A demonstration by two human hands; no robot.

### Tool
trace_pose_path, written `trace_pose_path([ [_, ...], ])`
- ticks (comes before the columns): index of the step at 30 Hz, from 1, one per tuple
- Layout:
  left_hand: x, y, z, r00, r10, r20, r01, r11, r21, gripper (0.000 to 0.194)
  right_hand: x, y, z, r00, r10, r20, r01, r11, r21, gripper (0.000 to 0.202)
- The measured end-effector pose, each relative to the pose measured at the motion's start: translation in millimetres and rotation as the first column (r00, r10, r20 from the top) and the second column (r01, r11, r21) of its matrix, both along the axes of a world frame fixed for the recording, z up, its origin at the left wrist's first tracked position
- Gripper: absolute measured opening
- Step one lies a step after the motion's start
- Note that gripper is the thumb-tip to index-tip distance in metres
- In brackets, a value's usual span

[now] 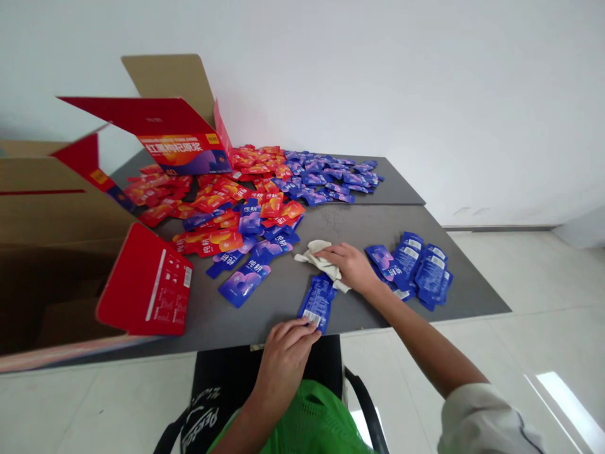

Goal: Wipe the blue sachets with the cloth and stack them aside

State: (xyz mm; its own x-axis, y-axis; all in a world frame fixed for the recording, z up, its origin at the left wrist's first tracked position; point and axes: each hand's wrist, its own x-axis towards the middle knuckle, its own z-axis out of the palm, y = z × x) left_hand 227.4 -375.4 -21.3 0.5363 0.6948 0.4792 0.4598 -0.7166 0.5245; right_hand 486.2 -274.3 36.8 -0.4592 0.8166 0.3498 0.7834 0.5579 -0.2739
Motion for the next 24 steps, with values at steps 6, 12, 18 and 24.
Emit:
trace_pose_path([
  [6,0,-1,0.0,1.0,0.005,0.009,-0.005,1.0,0.003,0.024,-19,-56,23.1,0.994,0.062,-0.084,-0.058,0.997,0.055,0.043],
  [12,0,-1,2.5,1.0,0.003,-0.008,-0.004,1.0,-0.023,0.02,-40,-79,-10.9,0.98,0.183,-0.077,-0.188,0.98,-0.072,0.038],
  [18,1,0,0.0,0.999,-0.001,0.047,0.001,1.0,-0.006,0.022,3,-7,-7.6,0.999,-0.015,-0.029,0.015,1.0,0.012,0.039],
  [24,1,-2,-0.1,0.999,0.008,0.042,-0.008,1.0,-0.001,0.022,-18,-57,15.9,0.989,0.06,-0.136,-0.048,0.995,0.091,0.045],
])
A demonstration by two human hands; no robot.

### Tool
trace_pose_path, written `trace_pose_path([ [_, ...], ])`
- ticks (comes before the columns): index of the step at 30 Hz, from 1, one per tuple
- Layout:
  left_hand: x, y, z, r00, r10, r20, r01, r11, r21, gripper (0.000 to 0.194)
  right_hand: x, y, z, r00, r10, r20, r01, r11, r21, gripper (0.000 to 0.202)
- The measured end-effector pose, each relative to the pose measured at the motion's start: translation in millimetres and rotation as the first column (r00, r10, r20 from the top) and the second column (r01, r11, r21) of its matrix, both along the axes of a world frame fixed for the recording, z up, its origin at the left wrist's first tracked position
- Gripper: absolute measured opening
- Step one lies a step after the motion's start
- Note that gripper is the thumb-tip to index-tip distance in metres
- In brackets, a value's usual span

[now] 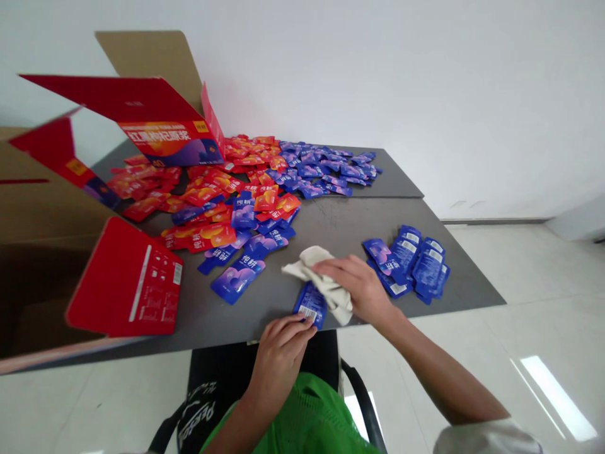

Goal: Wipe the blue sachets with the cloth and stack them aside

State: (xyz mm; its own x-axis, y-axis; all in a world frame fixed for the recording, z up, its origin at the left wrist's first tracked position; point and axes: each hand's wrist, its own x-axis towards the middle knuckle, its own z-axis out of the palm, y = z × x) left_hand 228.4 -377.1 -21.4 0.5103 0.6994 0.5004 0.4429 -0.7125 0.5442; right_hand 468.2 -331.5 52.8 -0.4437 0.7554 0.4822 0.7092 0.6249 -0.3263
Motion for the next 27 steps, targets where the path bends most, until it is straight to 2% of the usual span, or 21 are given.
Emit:
trace_pose_path([
  [3,-1,0,1.1,0.999,0.022,-0.033,-0.022,1.0,0.013,0.023,-23,-33,-11.8,0.986,0.157,0.06,-0.152,0.986,-0.071,0.04],
  [5,-1,0,1.9,0.999,0.009,-0.038,-0.009,1.0,0.004,0.023,-26,-34,-24.4,0.986,0.16,0.049,-0.154,0.983,-0.102,0.038],
  [7,-1,0,2.0,1.0,-0.014,-0.023,0.013,1.0,-0.015,0.023,-15,-15,-34.2,0.995,0.095,0.027,-0.091,0.988,-0.122,0.038],
  [9,-1,1,1.2,1.0,-0.016,-0.005,0.016,1.0,-0.021,0.025,3,13,-36.7,0.998,0.007,0.056,0.0,0.993,-0.122,0.04],
  [11,-1,0,-0.3,1.0,-0.003,0.002,0.004,1.0,-0.02,0.025,21,38,-30.3,0.993,-0.068,0.101,0.076,0.994,-0.081,0.042],
  [13,0,0,-1.7,1.0,0.006,0.008,-0.006,1.0,-0.018,0.024,30,47,-17.5,0.989,-0.124,0.083,0.125,0.992,-0.008,0.042],
  [16,0,0,-2.0,1.0,0.005,0.018,-0.005,1.0,-0.008,0.024,21,24,1.9,0.992,-0.126,-0.024,0.128,0.99,0.067,0.044],
  [18,0,-1,-0.8,1.0,0.0,0.011,0.0,1.0,-0.005,0.024,4,-5,7.0,0.998,-0.045,-0.034,0.047,0.997,0.054,0.047],
  [20,-1,-1,0.7,1.0,0.008,-0.011,-0.008,1.0,0.008,0.024,-14,-31,2.6,0.998,0.067,0.018,-0.067,0.998,-0.014,0.045],
  [22,-1,0,1.6,0.999,0.021,-0.033,-0.02,1.0,0.019,0.024,-26,-45,-9.5,0.991,0.132,0.035,-0.129,0.988,-0.081,0.042],
  [24,-1,0,1.5,0.999,0.018,-0.035,-0.018,1.0,0.013,0.023,-27,-42,-23.9,0.992,0.129,0.004,-0.128,0.985,-0.118,0.039],
  [27,0,0,-0.3,1.0,-0.008,-0.021,0.008,1.0,0.0,0.023,-10,-13,-37.0,0.999,0.035,-0.022,-0.038,0.99,-0.139,0.039],
])
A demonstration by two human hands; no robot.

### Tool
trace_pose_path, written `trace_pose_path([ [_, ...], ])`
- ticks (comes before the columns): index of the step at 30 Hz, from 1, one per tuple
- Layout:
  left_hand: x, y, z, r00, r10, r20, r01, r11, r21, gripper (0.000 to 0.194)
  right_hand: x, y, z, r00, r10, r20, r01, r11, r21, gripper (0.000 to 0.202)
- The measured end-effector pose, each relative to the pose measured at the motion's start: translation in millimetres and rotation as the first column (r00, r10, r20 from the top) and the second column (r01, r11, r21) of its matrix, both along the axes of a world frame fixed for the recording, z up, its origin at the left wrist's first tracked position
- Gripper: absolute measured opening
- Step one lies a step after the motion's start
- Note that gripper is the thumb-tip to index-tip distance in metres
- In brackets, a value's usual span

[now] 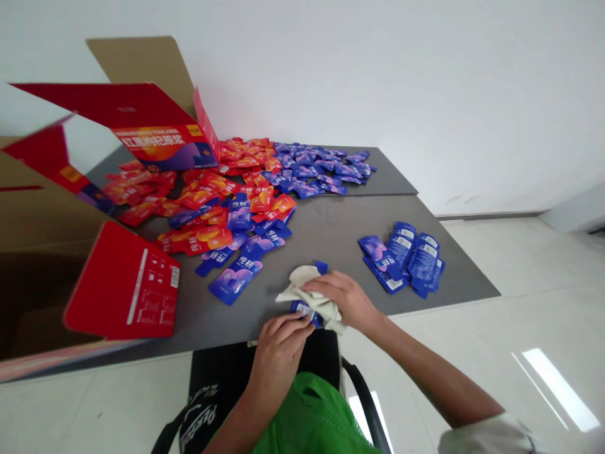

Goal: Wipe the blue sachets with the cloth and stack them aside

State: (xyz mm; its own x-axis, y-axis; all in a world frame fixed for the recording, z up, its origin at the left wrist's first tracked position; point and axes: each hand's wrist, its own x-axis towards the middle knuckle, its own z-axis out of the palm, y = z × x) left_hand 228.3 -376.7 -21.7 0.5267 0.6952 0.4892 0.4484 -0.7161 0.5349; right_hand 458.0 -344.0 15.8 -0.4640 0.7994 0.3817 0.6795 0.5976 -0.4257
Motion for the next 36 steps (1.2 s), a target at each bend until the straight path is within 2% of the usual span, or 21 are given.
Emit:
trace_pose_path([
  [3,-1,-1,0.7,1.0,-0.005,0.002,0.005,1.0,0.011,0.023,27,36,2.4,0.99,-0.13,0.049,0.128,0.991,0.039,0.038],
  [6,-1,3,11.4,0.999,-0.025,-0.029,0.025,1.0,0.005,0.019,47,49,11.9,0.967,-0.255,0.008,0.252,0.96,0.121,0.036],
  [8,3,11,24.8,0.995,-0.034,-0.09,0.032,0.999,-0.014,0.018,53,40,15.6,0.92,-0.367,-0.14,0.388,0.906,0.169,0.032],
  [10,13,24,39.0,0.987,-0.009,-0.159,0.004,1.0,-0.03,0.021,52,21,14.8,0.818,-0.474,-0.326,0.542,0.826,0.157,0.028],
  [12,27,40,49.1,0.978,0.049,-0.205,-0.055,0.998,-0.024,0.027,47,-1,9.3,0.696,-0.547,-0.465,0.65,0.755,0.086,0.028],
  [14,43,56,51.9,0.961,0.128,-0.246,-0.134,0.991,-0.006,0.034,42,-22,0.4,0.591,-0.593,-0.546,0.707,0.707,-0.003,0.029],
  [16,57,69,48.2,0.935,0.191,-0.299,-0.198,0.98,0.007,0.045,37,-38,-10.4,0.506,-0.629,-0.59,0.738,0.67,-0.081,0.029],
  [18,67,78,41.7,0.917,0.212,-0.339,-0.231,0.973,-0.015,0.054,34,-48,-20.6,0.459,-0.655,-0.6,0.752,0.646,-0.13,0.03],
  [21,76,83,33.5,0.922,0.168,-0.348,-0.217,0.97,-0.106,0.057,33,-55,-30.9,0.47,-0.657,-0.59,0.748,0.651,-0.129,0.031],
  [24,81,88,29.7,0.933,0.126,-0.336,-0.195,0.964,-0.178,0.058,33,-56,-33.9,0.494,-0.643,-0.585,0.745,0.66,-0.097,0.031],
  [28,84,100,33.8,0.952,0.113,-0.285,-0.189,0.948,-0.255,0.053,34,-56,-34.6,0.484,-0.641,-0.595,0.761,0.644,-0.076,0.031],
  [30,83,106,43.5,0.963,0.122,-0.241,-0.189,0.942,-0.277,0.039,34,-56,-35.7,0.48,-0.644,-0.595,0.769,0.636,-0.067,0.031],
  [33,80,110,67.9,0.978,0.131,-0.164,-0.174,0.944,-0.282,0.014,35,-57,-37.3,0.475,-0.645,-0.599,0.777,0.627,-0.059,0.031],
  [36,71,106,91.9,0.998,0.065,-0.01,-0.065,0.968,-0.244,0.012,36,-58,-36.4,0.479,-0.631,-0.61,0.772,0.633,-0.049,0.031],
])
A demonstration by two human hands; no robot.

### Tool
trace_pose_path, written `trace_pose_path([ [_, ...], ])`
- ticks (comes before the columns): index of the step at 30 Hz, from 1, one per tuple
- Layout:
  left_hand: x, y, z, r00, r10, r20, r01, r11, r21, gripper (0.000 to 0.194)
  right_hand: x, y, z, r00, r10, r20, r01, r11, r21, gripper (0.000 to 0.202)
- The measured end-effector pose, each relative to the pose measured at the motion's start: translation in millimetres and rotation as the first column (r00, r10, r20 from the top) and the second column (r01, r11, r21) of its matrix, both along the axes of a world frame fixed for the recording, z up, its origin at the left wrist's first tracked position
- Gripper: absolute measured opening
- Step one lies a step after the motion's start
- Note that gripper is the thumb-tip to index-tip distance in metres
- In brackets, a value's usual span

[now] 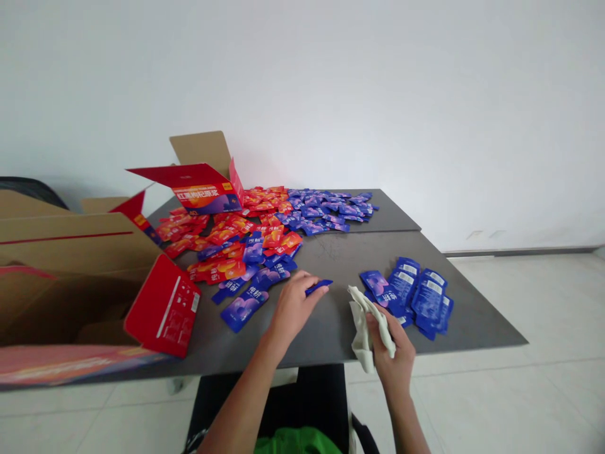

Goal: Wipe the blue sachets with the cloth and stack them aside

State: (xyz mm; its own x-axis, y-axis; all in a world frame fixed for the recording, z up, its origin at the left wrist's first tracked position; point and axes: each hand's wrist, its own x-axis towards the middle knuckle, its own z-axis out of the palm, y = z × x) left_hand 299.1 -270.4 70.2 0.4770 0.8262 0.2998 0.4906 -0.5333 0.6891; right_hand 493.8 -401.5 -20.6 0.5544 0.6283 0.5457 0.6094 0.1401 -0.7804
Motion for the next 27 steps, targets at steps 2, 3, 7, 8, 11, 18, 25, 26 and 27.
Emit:
trace_pose_path([
  [2,-9,-6,7.2,0.99,-0.104,0.096,0.096,0.992,0.087,0.013,-1,0,1.9,1.0,-0.001,-0.001,0.001,1.0,0.001,0.03],
  [3,-14,-9,7.3,0.983,-0.156,0.097,0.142,0.981,0.135,0.015,-1,0,2.9,1.0,-0.005,-0.001,0.005,1.0,-0.001,0.03],
  [7,-35,-28,-8.0,0.942,-0.286,-0.175,0.313,0.938,0.147,0.023,-3,-1,4.1,1.0,-0.012,0.009,0.012,1.0,-0.005,0.029],
  [8,-39,-34,-13.0,0.921,-0.309,-0.236,0.343,0.932,0.118,0.023,-4,-1,3.6,1.0,-0.009,0.009,0.009,1.0,-0.003,0.029],
  [11,-49,-57,-25.5,0.905,-0.282,-0.318,0.327,0.94,0.096,0.039,-2,0,4.0,1.0,0.003,-0.014,-0.003,1.0,-0.015,0.029],
  [18,-49,-103,-58.5,0.945,-0.102,-0.311,0.183,0.953,0.243,0.063,3,25,46.3,0.986,0.151,0.068,-0.152,0.988,0.007,0.026],
  [25,-46,-113,-94.2,0.95,-0.074,-0.305,0.17,0.937,0.304,0.045,-22,52,54.1,0.502,0.734,0.457,-0.633,0.672,-0.385,0.04],
  [26,-45,-113,-97.1,0.954,-0.067,-0.293,0.16,0.938,0.308,0.042,-22,58,49.6,0.447,0.768,0.458,-0.635,0.633,-0.442,0.041],
  [27,-44,-112,-99.6,0.958,-0.059,-0.279,0.15,0.937,0.316,0.04,-19,66,45.7,0.421,0.782,0.46,-0.623,0.618,-0.479,0.042],
])
